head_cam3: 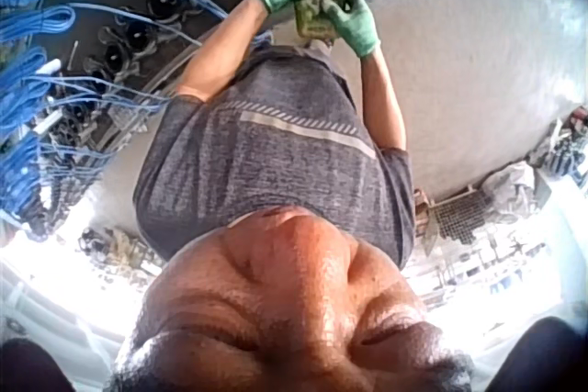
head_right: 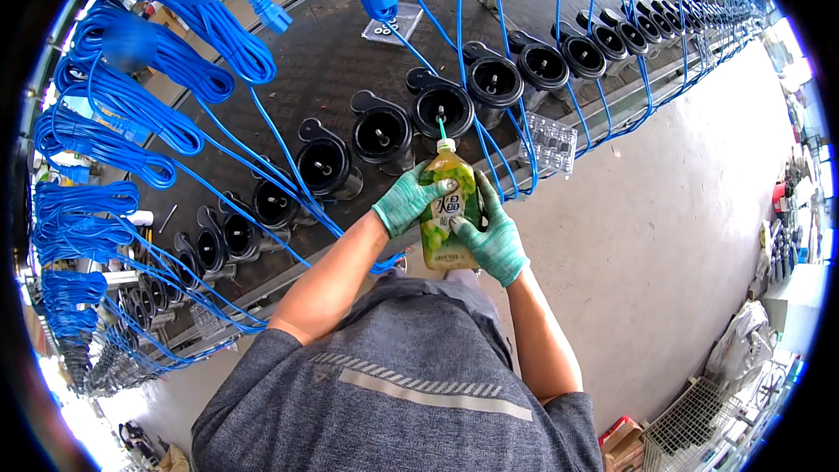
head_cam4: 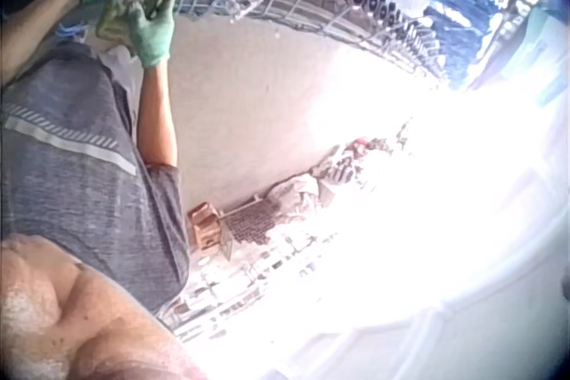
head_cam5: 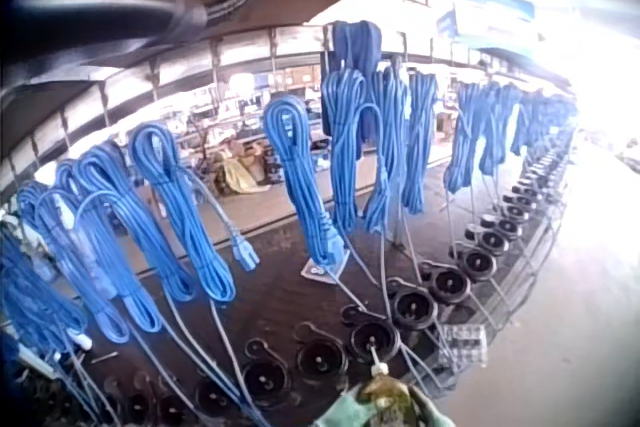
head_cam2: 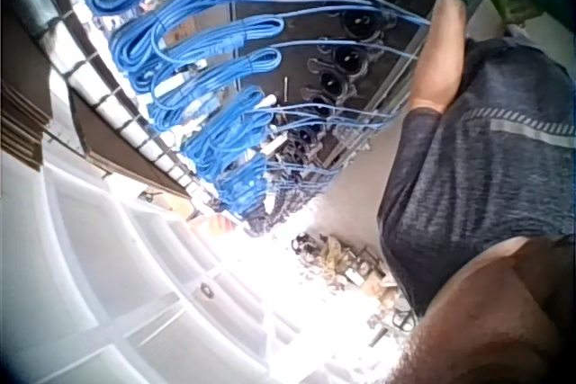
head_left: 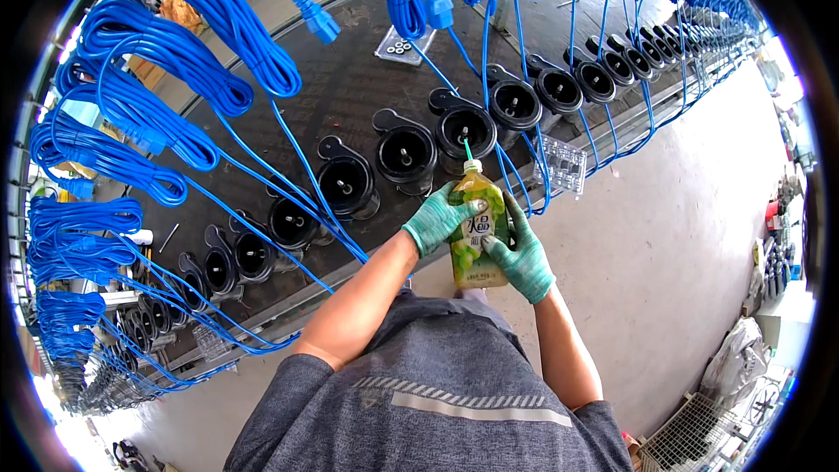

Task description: The person pours a yellow liquid from a plastic bottle into a series of black circular containers arranged on a workbench. The person moves along the line, filling each container sequentially.

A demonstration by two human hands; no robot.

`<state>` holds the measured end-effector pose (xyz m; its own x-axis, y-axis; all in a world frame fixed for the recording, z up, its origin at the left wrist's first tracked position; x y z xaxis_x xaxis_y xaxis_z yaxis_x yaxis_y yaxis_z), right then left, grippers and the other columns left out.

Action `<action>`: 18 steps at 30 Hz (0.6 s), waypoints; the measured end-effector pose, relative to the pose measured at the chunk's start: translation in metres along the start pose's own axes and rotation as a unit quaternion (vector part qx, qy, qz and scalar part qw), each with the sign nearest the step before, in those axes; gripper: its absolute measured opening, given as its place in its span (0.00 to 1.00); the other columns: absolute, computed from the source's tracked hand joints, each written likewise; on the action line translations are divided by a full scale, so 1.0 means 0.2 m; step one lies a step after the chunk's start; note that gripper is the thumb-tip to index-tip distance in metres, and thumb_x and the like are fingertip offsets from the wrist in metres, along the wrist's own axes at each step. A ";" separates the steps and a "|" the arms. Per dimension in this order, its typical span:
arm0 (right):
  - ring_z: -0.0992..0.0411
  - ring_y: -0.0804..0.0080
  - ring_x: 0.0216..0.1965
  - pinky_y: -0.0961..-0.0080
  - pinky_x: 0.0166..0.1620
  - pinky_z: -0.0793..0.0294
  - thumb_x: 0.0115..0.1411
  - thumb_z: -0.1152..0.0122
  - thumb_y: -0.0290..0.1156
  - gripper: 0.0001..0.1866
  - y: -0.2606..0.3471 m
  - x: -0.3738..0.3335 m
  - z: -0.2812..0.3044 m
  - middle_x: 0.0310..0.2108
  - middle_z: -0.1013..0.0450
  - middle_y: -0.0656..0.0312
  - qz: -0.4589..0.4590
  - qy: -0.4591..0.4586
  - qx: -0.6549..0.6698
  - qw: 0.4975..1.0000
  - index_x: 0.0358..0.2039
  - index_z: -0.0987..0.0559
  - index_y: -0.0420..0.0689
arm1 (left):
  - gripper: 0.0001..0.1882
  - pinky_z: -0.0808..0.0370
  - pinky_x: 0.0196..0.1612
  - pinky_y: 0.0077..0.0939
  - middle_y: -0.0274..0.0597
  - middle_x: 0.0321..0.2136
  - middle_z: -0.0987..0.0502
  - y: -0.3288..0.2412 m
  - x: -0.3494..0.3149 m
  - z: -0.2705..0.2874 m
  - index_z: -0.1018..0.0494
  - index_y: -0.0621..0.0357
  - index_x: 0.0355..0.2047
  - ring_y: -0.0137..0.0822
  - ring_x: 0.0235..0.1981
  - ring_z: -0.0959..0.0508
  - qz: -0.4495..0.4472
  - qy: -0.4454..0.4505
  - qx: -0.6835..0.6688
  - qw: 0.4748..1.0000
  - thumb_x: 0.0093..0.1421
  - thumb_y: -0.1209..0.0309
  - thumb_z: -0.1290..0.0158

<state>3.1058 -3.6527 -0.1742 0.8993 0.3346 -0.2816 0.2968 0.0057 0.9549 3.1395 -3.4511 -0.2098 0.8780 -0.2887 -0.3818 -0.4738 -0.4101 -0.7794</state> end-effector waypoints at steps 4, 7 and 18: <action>0.28 0.70 0.61 0.72 0.63 0.27 0.62 0.32 0.25 0.48 0.04 0.04 0.05 0.64 0.28 0.52 -0.021 0.005 -0.001 1.000 0.79 0.46 0.50 | 0.23 0.17 0.52 0.30 0.39 0.51 0.18 -0.02 0.03 -0.04 0.27 0.58 0.61 0.32 0.48 0.17 0.010 -0.015 0.005 1.000 0.67 0.70 0.38; 0.28 0.71 0.60 0.73 0.62 0.27 0.61 0.32 0.25 0.48 0.07 0.06 0.08 0.64 0.27 0.52 -0.016 0.013 0.018 1.000 0.79 0.46 0.48 | 0.23 0.17 0.52 0.30 0.39 0.50 0.18 -0.04 0.04 -0.08 0.27 0.58 0.61 0.31 0.48 0.17 0.015 -0.020 0.003 1.000 0.68 0.69 0.38; 0.28 0.69 0.61 0.71 0.63 0.26 0.61 0.32 0.22 0.50 0.06 0.11 0.24 0.64 0.28 0.52 -0.021 0.086 0.042 0.995 0.79 0.48 0.47 | 0.28 0.18 0.55 0.33 0.40 0.53 0.19 0.01 0.07 -0.15 0.30 0.58 0.63 0.34 0.52 0.18 -0.004 -0.085 0.017 0.996 0.65 0.68 0.35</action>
<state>3.1451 -3.6900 -0.1734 0.8192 0.4922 -0.2944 0.3661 -0.0536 0.9290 3.1493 -3.4830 -0.2023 0.8825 -0.1339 -0.4509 -0.4658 -0.3813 -0.7985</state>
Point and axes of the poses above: each hand's wrist, its own x-axis towards the middle knuckle, its own z-axis out of the back of the hand, y = z × x, the point moved 1 cm from there along x, towards the middle knuckle
